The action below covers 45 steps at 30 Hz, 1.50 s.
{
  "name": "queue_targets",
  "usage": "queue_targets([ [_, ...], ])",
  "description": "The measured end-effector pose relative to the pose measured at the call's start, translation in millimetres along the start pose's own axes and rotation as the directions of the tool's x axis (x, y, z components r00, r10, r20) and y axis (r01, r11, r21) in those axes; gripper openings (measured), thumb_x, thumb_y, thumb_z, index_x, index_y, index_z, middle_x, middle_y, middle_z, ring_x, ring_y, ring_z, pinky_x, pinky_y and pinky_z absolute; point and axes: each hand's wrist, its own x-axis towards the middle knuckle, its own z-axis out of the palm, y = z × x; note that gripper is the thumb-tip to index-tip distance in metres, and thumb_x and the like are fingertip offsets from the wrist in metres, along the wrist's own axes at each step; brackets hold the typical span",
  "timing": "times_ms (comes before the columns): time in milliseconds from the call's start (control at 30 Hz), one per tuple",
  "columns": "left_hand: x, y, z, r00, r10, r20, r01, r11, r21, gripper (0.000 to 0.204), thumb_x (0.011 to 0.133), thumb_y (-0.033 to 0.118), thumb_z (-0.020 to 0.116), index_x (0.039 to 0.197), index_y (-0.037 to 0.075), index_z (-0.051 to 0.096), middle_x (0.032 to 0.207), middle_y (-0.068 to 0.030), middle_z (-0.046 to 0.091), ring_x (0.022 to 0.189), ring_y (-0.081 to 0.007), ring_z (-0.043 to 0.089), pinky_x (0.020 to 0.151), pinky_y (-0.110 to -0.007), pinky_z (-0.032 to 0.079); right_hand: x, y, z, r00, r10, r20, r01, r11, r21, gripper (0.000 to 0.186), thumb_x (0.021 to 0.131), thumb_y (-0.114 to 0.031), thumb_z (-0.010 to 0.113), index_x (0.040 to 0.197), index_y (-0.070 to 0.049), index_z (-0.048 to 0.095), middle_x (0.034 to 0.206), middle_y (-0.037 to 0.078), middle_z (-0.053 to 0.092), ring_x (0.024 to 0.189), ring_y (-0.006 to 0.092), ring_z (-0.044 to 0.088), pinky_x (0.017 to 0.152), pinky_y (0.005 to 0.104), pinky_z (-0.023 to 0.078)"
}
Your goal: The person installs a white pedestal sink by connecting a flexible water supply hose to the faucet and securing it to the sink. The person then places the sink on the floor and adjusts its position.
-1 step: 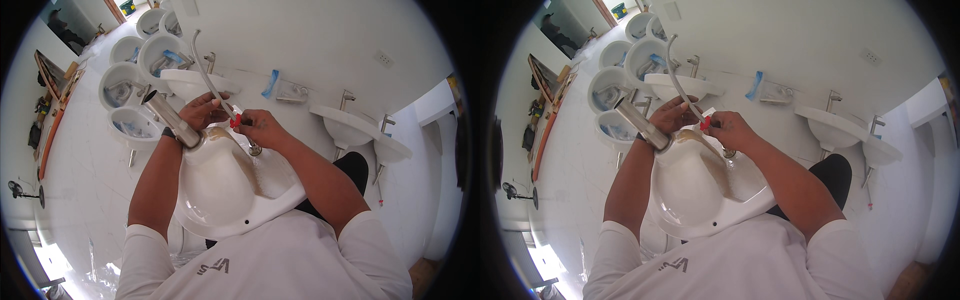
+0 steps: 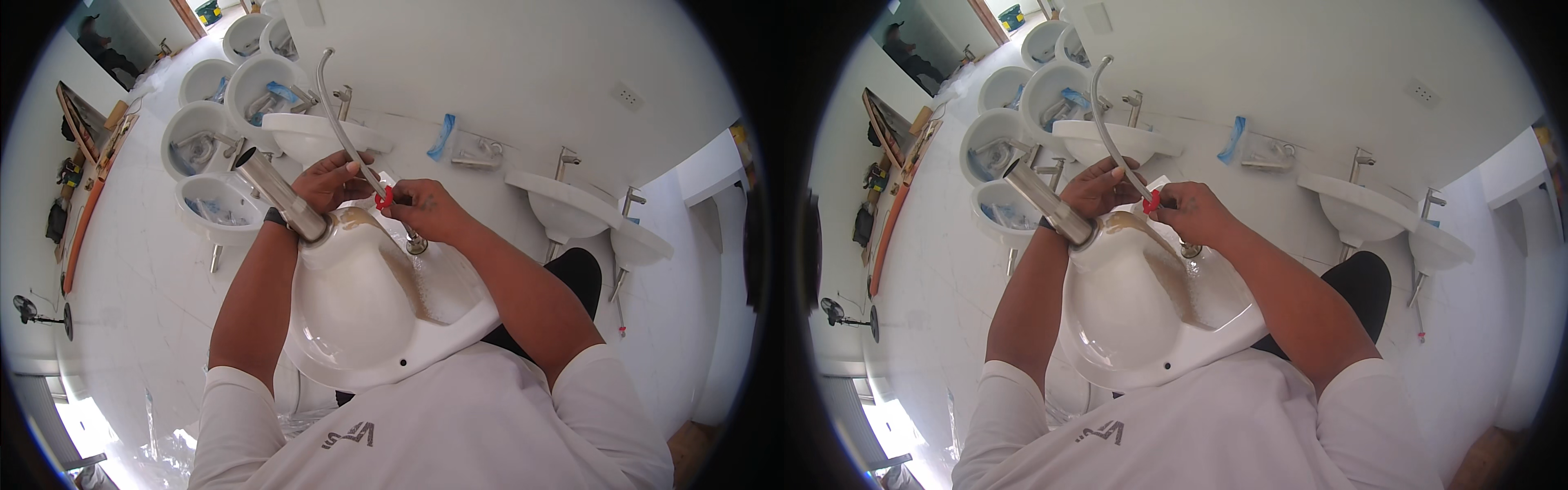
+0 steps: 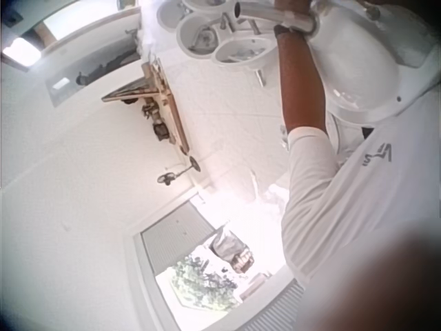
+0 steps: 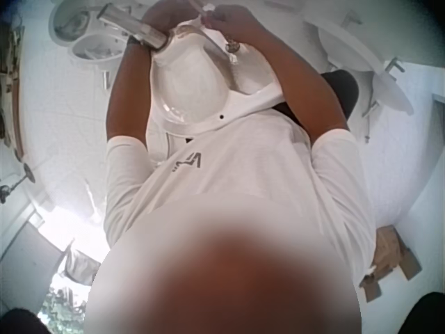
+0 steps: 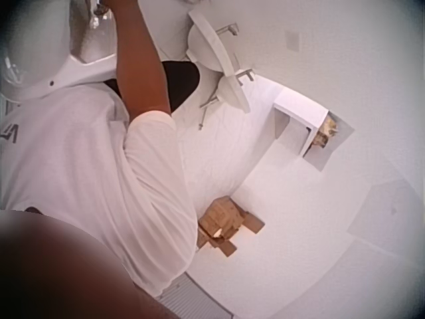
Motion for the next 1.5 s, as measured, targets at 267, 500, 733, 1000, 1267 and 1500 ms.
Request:
queue_targets([
  [267,5.7,-2.5,-11.0,0.997,0.01,-0.078,-0.004,0.997,0.079,0.033,0.106,0.028,0.062,0.127,0.003,0.062,0.111,-0.0105,0.071,0.103,-0.0239,0.07,0.098,-0.039,0.056,-5.2,-9.9,5.7,0.996,-0.051,-0.072,0.036,0.979,-0.2,0.024,0.092,-0.019,0.077,0.104,0.001,0.075,0.083,0.01,0.07,0.072,0.0155,0.061,0.068,0.0333,0.049],
  [500,-1.6,14.2,12.4,0.993,-0.101,-0.053,0.106,0.99,0.089,0.044,0.104,0.034,0.062,0.133,0.002,0.057,0.119,-0.0164,0.068,0.109,-0.0302,0.069,0.103,-0.045,0.054,-9.8,-13.9,-0.3,0.999,0.024,-0.029,-0.026,0.997,-0.077,0.027,0.094,-0.022,0.073,0.108,0.0,0.073,0.084,0.011,0.069,0.072,0.0178,0.062,0.069,0.0358,0.05],
  [733,-6.0,19.4,27.2,0.984,-0.15,-0.095,0.165,0.969,0.184,0.053,0.101,0.037,0.064,0.137,0.0,0.055,0.121,-0.017,0.068,0.11,-0.029,0.069,0.098,-0.041,0.055,-6.3,2.0,-13.1,0.997,0.069,-0.019,-0.072,0.969,-0.236,0.047,0.088,-0.033,0.078,0.121,-0.002,0.068,0.103,0.016,0.071,0.091,0.0243,0.07,0.084,0.0381,0.055],
  [1000,-5.2,16.3,14.9,0.945,-0.216,-0.245,0.256,0.955,0.147,0.038,0.103,0.037,0.061,0.105,-0.001,0.067,0.09,-0.014,0.072,0.101,-0.0298,0.072,0.092,-0.04,0.057,-19.1,26.4,-18.6,0.883,0.437,0.17,-0.336,0.842,-0.421,0.083,0.084,-0.031,0.079,0.152,0.0,0.043,0.14,0.026,0.058,0.131,0.0379,0.057,0.11,0.0418,0.044],
  [1267,-14.4,0.7,-13.5,0.993,-0.096,-0.072,0.091,0.994,-0.063,0.051,0.106,0.047,0.053,0.101,-0.001,0.068,0.081,-0.0156,0.072,0.101,-0.0353,0.072,0.096,-0.046,0.055,-45.8,33.8,-26.0,0.894,0.423,0.151,-0.393,0.899,-0.193,0.063,0.088,-0.019,0.065,0.145,0.004,0.052,0.137,0.028,0.062,0.126,0.0399,0.062,0.105,0.0428,0.049],
  [1500,-53.2,-7.6,-4.9,0.977,0.172,-0.127,-0.171,0.985,0.02,0.09,0.101,0.075,0.027,0.107,-0.003,0.072,0.09,-0.0247,0.073,0.116,-0.0438,0.065,0.115,-0.053,0.041,-44.8,34.0,-26.0,0.891,0.432,0.138,-0.374,0.873,-0.313,0.068,0.083,-0.011,0.06,0.15,-0.002,0.05,0.137,0.027,0.063,0.126,0.0386,0.062,0.106,0.0415,0.048],
])
